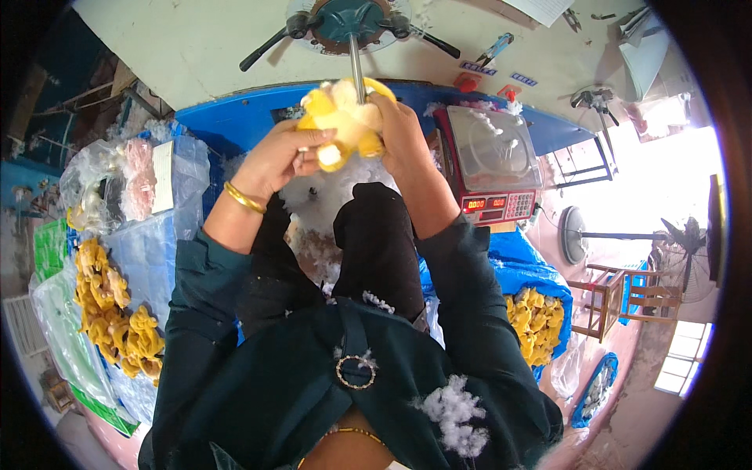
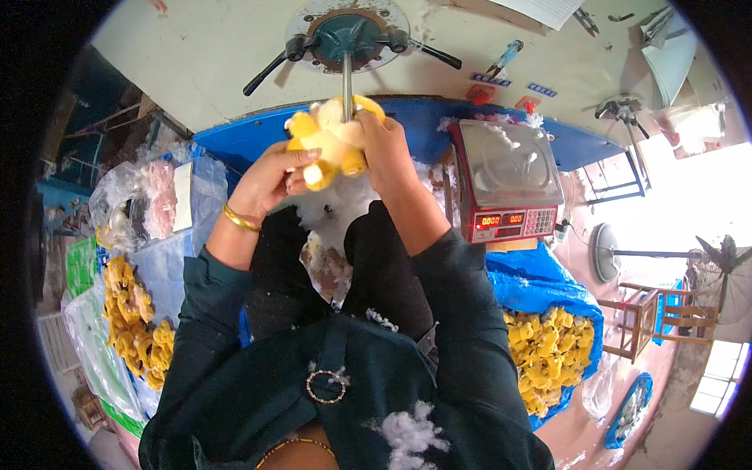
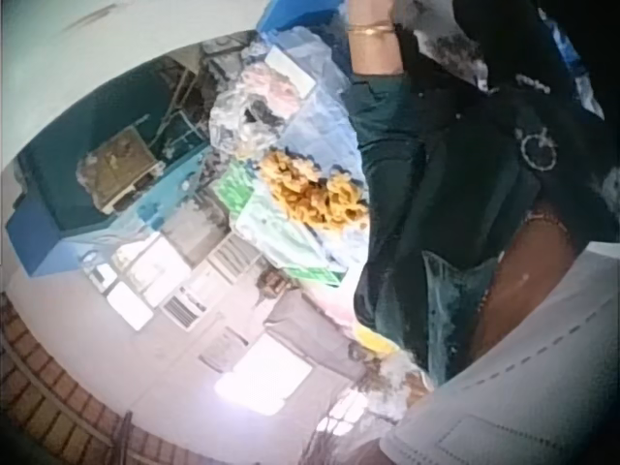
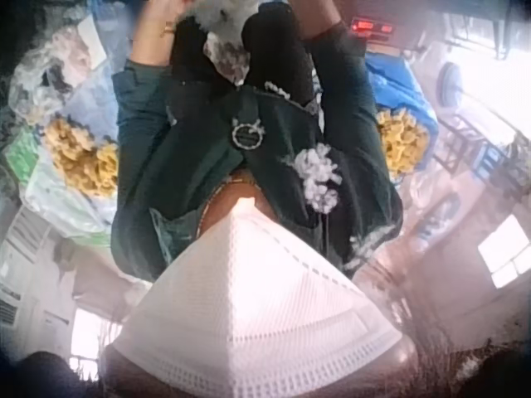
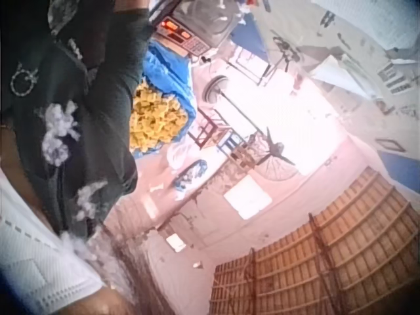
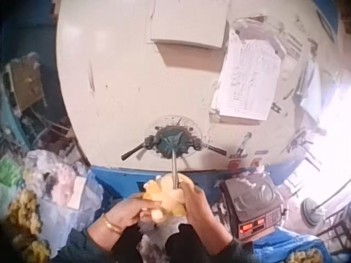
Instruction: The person repeatedly picks up yellow plush toys, opens them, and stuffs white cotton-like material into them using a rotating spindle. The stuffed toys are then placed on a digital scale before the next one is processed.
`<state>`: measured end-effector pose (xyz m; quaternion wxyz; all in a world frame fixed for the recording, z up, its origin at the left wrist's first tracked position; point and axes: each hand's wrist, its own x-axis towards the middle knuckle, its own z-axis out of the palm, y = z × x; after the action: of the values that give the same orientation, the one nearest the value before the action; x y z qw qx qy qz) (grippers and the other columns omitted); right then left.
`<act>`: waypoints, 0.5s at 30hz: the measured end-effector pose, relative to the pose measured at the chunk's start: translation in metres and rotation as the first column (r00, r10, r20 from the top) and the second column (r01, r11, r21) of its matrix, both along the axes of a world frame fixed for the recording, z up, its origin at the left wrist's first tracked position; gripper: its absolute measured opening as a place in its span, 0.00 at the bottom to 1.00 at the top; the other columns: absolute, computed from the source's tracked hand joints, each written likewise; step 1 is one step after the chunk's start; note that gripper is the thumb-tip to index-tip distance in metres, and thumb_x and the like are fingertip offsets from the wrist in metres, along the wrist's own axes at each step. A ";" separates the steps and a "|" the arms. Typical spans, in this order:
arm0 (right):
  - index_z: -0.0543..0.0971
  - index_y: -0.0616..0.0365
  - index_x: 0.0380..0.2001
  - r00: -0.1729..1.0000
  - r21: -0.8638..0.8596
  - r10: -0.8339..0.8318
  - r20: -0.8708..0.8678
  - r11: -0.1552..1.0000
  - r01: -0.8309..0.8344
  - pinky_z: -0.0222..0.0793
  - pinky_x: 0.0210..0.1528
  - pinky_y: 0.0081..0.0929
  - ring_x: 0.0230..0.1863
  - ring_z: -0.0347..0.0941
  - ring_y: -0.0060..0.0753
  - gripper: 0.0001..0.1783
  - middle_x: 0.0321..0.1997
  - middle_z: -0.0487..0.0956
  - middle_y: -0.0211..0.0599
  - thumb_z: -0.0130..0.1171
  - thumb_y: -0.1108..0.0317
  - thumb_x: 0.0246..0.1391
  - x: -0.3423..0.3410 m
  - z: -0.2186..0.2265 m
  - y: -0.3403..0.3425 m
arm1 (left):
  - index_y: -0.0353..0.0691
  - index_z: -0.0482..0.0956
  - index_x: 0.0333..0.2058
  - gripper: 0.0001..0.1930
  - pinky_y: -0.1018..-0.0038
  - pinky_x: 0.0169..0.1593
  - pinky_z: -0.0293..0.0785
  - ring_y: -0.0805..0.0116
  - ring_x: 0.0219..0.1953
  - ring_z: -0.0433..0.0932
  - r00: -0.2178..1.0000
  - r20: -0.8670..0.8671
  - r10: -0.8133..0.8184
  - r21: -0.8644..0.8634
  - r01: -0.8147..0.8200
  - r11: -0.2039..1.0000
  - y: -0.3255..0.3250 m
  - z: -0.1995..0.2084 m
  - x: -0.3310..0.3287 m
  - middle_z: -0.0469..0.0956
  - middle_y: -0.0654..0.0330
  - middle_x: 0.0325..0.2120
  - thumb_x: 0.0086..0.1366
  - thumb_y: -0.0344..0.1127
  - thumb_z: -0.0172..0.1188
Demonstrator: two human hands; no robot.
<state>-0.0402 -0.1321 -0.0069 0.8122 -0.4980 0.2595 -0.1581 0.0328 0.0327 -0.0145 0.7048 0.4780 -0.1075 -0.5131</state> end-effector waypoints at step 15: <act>0.77 0.62 0.42 0.948 -0.330 0.317 -0.012 0.894 -0.303 0.75 0.38 0.27 0.36 0.78 0.29 0.14 0.38 0.80 0.36 0.55 0.64 0.56 0.012 -0.017 -0.028 | 0.38 0.71 0.52 0.20 0.70 0.40 0.82 0.67 0.45 0.79 0.998 -0.067 -0.021 -0.108 0.014 0.994 -0.022 0.007 -0.039 0.77 0.58 0.44 0.63 0.37 0.60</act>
<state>-0.0283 -0.1602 -0.0241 0.7382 -0.6574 0.1297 -0.0780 -0.0062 0.0102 -0.0075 0.7283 0.4206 -0.1153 -0.5286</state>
